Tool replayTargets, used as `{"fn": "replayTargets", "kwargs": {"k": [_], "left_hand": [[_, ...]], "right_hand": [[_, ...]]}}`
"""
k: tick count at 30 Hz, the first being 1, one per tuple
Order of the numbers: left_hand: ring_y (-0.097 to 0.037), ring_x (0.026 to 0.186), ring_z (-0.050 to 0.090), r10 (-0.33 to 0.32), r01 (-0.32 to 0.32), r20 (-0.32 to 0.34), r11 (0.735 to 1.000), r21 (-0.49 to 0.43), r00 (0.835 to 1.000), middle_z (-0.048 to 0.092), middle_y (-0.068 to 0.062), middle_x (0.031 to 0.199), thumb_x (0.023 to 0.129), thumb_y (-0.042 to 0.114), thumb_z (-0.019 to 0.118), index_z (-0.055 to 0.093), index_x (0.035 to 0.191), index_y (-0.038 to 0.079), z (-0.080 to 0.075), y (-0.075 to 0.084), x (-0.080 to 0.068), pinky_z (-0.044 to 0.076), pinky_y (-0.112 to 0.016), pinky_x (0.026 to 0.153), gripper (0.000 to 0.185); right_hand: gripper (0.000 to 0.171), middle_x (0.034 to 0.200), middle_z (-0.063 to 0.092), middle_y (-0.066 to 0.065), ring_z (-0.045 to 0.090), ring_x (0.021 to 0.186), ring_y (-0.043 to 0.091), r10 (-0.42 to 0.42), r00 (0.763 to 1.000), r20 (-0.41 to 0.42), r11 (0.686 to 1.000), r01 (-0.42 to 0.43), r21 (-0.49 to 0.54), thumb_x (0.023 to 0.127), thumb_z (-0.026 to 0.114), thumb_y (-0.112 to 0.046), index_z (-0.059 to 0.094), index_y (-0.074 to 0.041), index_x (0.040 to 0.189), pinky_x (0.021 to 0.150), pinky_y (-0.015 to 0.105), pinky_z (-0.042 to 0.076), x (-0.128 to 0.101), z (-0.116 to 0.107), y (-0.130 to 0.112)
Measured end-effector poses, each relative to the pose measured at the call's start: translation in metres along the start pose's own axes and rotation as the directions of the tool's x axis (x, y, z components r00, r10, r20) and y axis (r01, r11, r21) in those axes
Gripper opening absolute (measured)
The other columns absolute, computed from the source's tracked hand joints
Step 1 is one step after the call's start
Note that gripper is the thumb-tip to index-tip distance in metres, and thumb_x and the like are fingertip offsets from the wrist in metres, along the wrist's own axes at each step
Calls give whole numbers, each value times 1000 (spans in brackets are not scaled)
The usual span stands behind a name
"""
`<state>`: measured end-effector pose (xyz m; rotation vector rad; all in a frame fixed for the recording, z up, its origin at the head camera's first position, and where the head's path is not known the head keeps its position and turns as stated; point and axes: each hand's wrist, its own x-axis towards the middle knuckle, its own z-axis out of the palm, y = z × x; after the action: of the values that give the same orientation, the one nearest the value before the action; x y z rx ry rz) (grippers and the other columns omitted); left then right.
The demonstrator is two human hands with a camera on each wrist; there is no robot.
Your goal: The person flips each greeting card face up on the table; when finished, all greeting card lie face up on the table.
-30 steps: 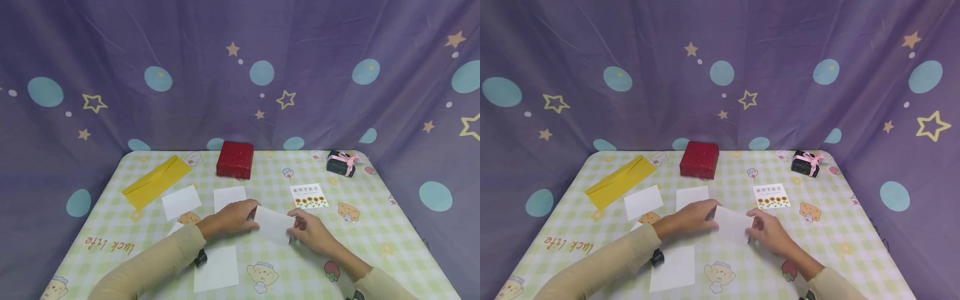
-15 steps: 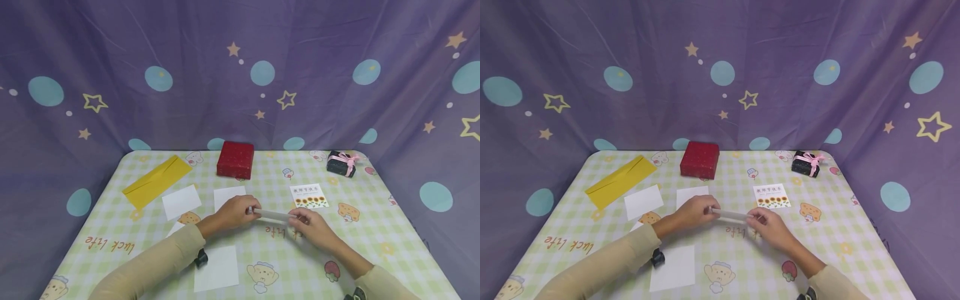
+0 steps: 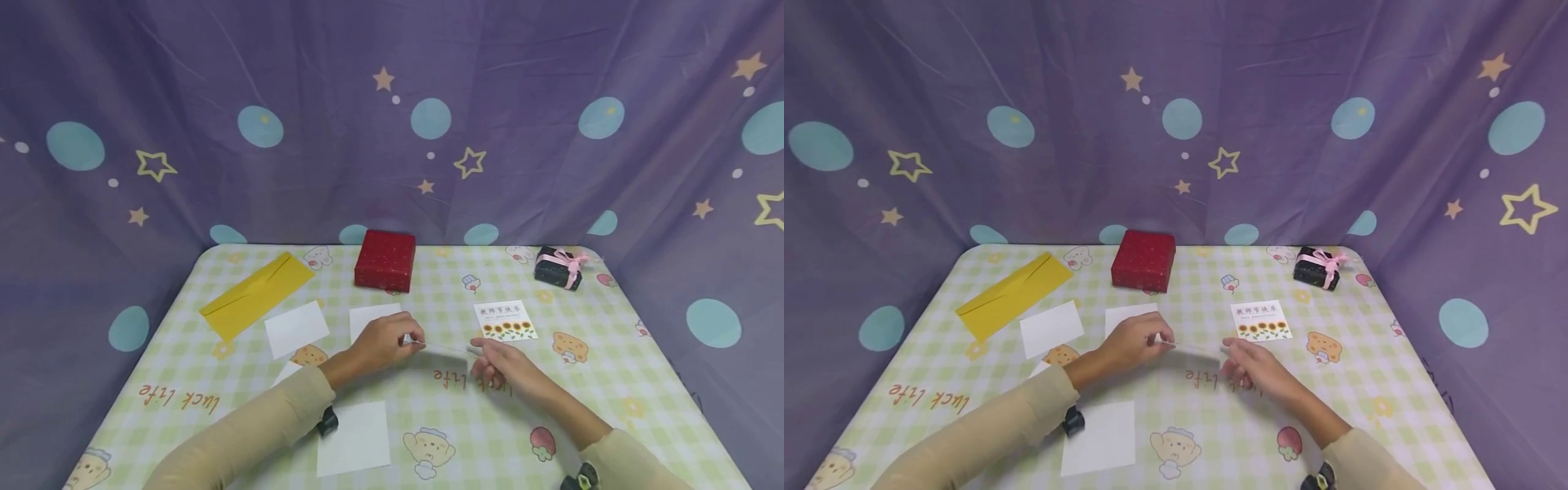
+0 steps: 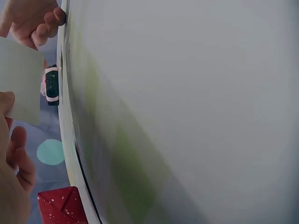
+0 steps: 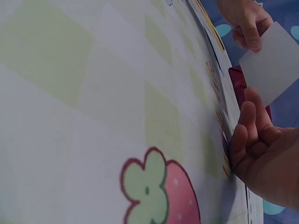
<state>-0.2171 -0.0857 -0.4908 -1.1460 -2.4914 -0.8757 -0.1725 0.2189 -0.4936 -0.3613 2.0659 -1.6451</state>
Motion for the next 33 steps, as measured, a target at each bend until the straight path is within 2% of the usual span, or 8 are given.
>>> {"fn": "replayTargets", "kwargs": {"k": [4, 10, 15, 19, 23, 26, 29, 33], "left_hand": [[-9, 74, 64, 22, -22, -19, 1000, -6, 1000, 69, 9, 90, 86, 18, 80, 72, 89, 22, 1, 1, 0, 50, -16, 68, 9], [-11, 80, 64, -30, 31, 24, 1000, -5, 999, 69, 8, 96, 77, 3, 71, 73, 90, 21, 0, 3, -2, 48, -16, 68, 23], [-9, 82, 63, -46, 45, 62, 999, 28, 997, 66, 8, 98, 79, 5, 72, 73, 92, 21, 2, 5, -2, 49, -16, 70, 20], [-10, 87, 62, -95, 91, 112, 995, 45, 989, 63, 7, 104, 85, 16, 78, 73, 103, 20, 2, 6, -2, 49, -17, 71, 19], [-10, 89, 60, -184, 175, 187, 983, 62, 965, 60, 6, 107, 88, 31, 81, 66, 127, 19, 2, 6, -1, 47, -16, 69, 43], [-8, 89, 58, -229, 220, 255, 974, 61, 939, 60, 6, 108, 88, 37, 80, 58, 138, 19, 1, 6, 0, 46, -16, 68, 58], [-5, 88, 54, -230, 230, 320, 972, 37, 919, 60, 5, 110, 87, 39, 81, 55, 142, 17, 1, 8, 2, 46, -17, 70, 64], [-2, 88, 50, -207, 212, 393, 977, 30, 896, 61, 6, 115, 86, 44, 81, 52, 146, 17, 1, 13, 4, 46, -18, 75, 72]], "right_hand": [[60, 101, 71, 16, 60, 74, 10, 53, 999, 0, 998, -53, -37, 110, 44, -33, 37, 10, 150, 65, 23, 51, 1, 2, 0], [69, 97, 68, 9, 61, 73, 13, 83, 997, -5, 993, -83, -84, 100, 65, -28, 37, 6, 153, 64, 25, 53, 3, 6, 1], [78, 98, 66, 6, 62, 74, 11, 55, 998, -25, 998, -56, -35, 94, 72, -17, 30, 10, 154, 63, 25, 54, 6, 7, 1], [76, 90, 65, 4, 58, 69, 9, 59, 996, -70, 998, -62, -30, 89, 75, -12, 35, 8, 151, 59, 23, 49, 8, 7, 1], [69, 83, 64, 3, 55, 64, 10, 89, 988, -130, 993, -98, -70, 91, 74, -15, 42, 1, 149, 56, 23, 46, 9, 4, 1], [62, 82, 67, 3, 61, 69, 12, 101, 983, -152, 991, -113, -77, 95, 70, -18, 43, -3, 149, 61, 25, 52, 9, 0, 2], [57, 83, 68, 5, 63, 71, 14, 91, 982, -163, 991, -106, -87, 98, 67, -18, 44, -7, 149, 64, 26, 54, 9, -6, 3], [53, 82, 67, 6, 58, 67, 13, 55, 983, -176, 987, -81, -142, 100, 64, -15, 46, -9, 149, 61, 26, 50, 6, -15, 6]]}}
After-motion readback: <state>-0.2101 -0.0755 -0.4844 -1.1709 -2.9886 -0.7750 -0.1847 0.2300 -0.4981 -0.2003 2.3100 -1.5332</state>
